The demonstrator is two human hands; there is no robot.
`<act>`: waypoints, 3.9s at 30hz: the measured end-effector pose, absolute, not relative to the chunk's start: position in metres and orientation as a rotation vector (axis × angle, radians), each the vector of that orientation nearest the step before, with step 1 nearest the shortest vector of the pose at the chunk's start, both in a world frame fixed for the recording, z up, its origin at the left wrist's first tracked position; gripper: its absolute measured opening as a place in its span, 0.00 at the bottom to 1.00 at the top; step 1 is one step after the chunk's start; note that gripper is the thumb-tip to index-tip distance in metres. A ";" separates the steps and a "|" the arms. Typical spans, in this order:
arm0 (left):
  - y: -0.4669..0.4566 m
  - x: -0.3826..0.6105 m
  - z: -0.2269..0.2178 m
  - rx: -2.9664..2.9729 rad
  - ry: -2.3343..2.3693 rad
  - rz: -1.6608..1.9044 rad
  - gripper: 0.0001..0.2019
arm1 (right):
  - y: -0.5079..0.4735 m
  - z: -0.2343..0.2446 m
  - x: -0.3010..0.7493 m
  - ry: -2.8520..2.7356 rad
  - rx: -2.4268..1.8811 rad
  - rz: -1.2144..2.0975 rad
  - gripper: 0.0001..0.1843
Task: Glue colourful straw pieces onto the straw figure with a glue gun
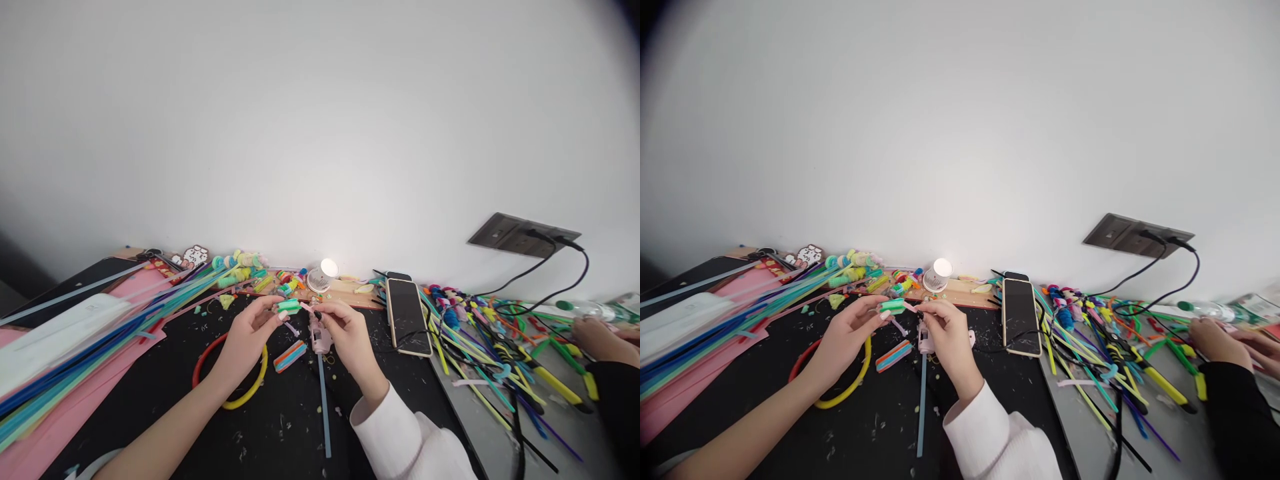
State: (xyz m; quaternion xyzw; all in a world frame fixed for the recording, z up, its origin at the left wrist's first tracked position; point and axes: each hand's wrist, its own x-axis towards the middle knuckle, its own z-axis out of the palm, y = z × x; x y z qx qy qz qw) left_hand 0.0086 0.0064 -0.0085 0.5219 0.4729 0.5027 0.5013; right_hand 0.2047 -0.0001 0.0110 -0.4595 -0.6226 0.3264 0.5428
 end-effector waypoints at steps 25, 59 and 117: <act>0.001 0.016 -0.006 1.300 0.969 1.092 0.15 | -0.006 0.020 0.206 -1.798 -1.077 0.527 0.10; 0.003 0.016 -0.010 1.274 0.927 1.122 0.13 | -0.005 0.014 0.204 -1.747 -1.070 0.513 0.09; 0.005 0.006 -0.006 1.543 1.158 1.082 0.18 | 0.021 0.033 0.202 -1.442 -1.357 0.954 0.06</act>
